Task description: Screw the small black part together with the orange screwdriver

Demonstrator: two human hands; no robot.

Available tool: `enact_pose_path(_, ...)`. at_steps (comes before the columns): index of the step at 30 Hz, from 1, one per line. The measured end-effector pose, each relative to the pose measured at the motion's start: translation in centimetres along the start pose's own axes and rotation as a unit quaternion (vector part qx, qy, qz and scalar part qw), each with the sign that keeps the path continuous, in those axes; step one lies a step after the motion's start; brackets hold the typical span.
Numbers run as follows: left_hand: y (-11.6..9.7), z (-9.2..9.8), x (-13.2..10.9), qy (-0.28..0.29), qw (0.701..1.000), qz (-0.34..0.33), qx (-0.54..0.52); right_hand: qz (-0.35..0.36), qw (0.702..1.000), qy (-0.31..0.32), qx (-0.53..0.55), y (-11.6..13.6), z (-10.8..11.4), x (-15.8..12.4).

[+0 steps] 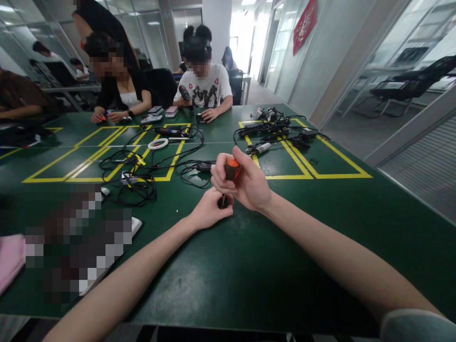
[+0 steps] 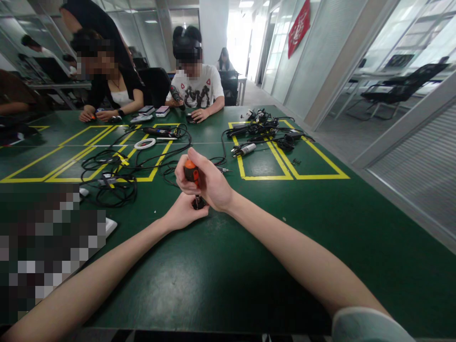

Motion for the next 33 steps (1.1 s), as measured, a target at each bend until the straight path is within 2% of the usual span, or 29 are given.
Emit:
enact_pose_path(4, -0.2, 0.2, 0.0, -0.003, 1.0, 0.011, -0.004, 0.0, 1.0, -0.004, 0.004, -0.3, -0.2, 0.0)
enact_pose_path(10, -0.6, 0.3, 0.1, 0.01, 1.0, 0.012, -0.026, 0.005, 0.999, -0.049, 0.016, -0.3, 0.2, 0.1)
enact_pose_path(15, -0.7, 0.4, 0.0, 0.006, 0.999, 0.001, -0.035, 0.001, 1.0, -0.03, 0.003, -0.4, 0.0, -0.1)
enact_pose_path(21, -0.3, 0.5, 0.0, 0.01, 0.999, 0.004, -0.037, 0.047, 0.999, -0.023, 0.012, 0.3, 0.2, -0.4)
enact_pose_path(28, 0.2, 0.0, -0.1, 0.087, 0.994, 0.015, -0.061, 0.017, 0.999, -0.04, -0.008, 0.6, 0.8, -0.1)
enact_pose_path(33, 0.8, 0.0, -0.4, 0.126, 0.985, 0.04, -0.108, 0.03, 0.999, -0.024, -0.026, 1.1, 0.7, -0.2)
Point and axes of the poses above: each hand's wrist, its own x-axis towards the middle knuckle, its own z-axis out of the back of the hand, y = z × x, the point moved 9 cm from there along x, towards the middle knuckle, and after that the axes turned 5 degrees about -z, right-handed, at the moved point
